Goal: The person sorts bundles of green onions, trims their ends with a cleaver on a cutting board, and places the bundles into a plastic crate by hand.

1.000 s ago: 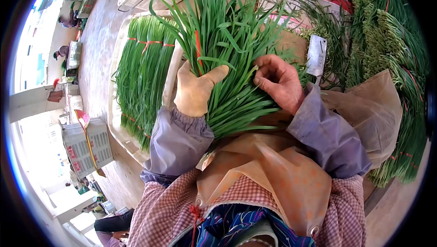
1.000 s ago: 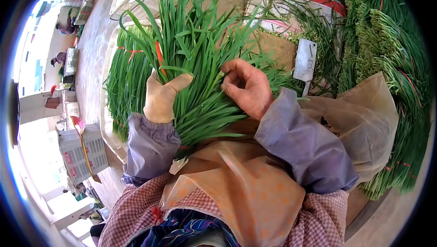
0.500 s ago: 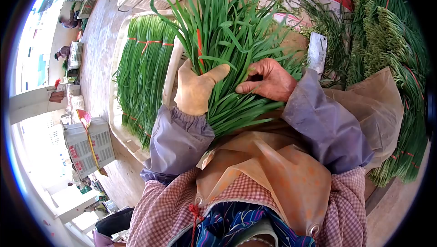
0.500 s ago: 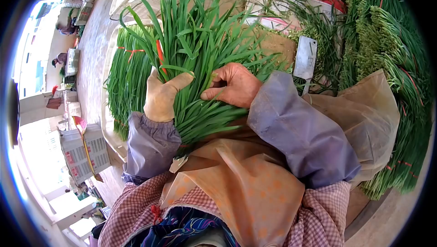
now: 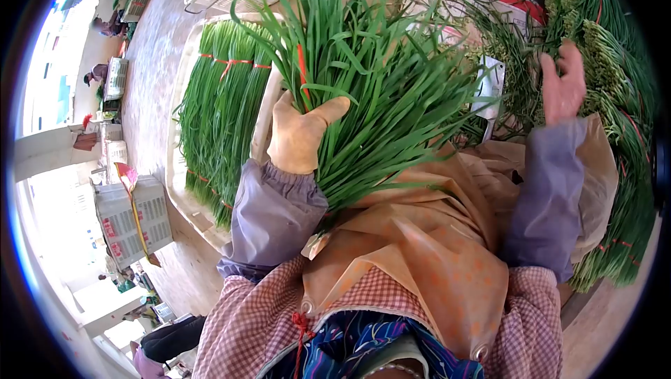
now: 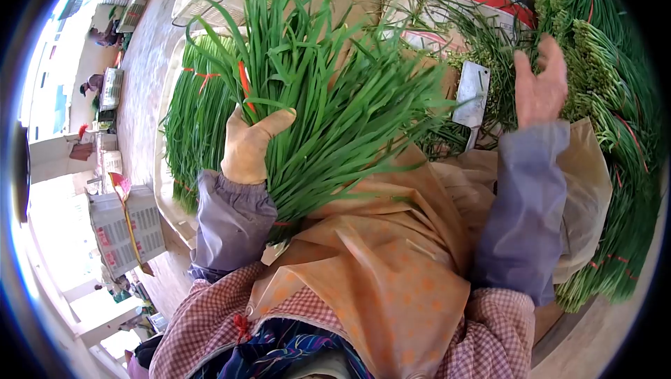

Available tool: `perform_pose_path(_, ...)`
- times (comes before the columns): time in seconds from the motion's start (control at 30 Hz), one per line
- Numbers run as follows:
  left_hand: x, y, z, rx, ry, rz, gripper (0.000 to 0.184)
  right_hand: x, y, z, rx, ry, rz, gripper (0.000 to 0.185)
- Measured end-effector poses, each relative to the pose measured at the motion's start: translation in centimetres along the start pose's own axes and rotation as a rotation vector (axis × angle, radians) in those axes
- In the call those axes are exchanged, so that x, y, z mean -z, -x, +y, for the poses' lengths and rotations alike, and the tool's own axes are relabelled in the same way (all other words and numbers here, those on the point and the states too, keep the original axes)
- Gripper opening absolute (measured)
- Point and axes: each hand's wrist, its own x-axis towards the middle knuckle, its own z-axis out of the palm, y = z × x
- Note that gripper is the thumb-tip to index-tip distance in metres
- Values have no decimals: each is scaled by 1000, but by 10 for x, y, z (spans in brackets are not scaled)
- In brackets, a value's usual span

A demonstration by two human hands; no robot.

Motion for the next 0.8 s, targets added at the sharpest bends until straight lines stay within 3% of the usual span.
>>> perform_pose_path(0.07,-3,0,0,-6,-44,11,33,4,20,-61,187,-102,127,26)
perform_pose_path(0.13,-7,2,4,-6,-58,22,31,11,51,-116,233,-277,-234,19)
perform_pose_path(0.2,-12,6,10,-5,-30,34,29,-1,71,-130,530,-512,-498,12)
perform_pose_path(0.33,-7,12,7,-26,-83,53,30,-23,87,-106,19,-569,-588,10)
perform_pose_path(0.4,-11,19,14,-31,-192,96,30,-25,81,-90,-283,-747,-822,11)
perform_pose_path(0.5,-10,15,10,-52,-130,78,32,-23,90,-98,-177,-715,-743,10)
perform_pose_path(0.63,-11,15,10,-56,-124,49,31,-25,81,-119,323,-559,-655,10)
perform_pose_path(0.73,-12,17,14,-16,-154,92,29,-46,85,-111,344,-316,-849,10)
perform_pose_path(0.8,-7,14,9,-39,-80,62,29,-48,87,-107,188,-439,-767,9)
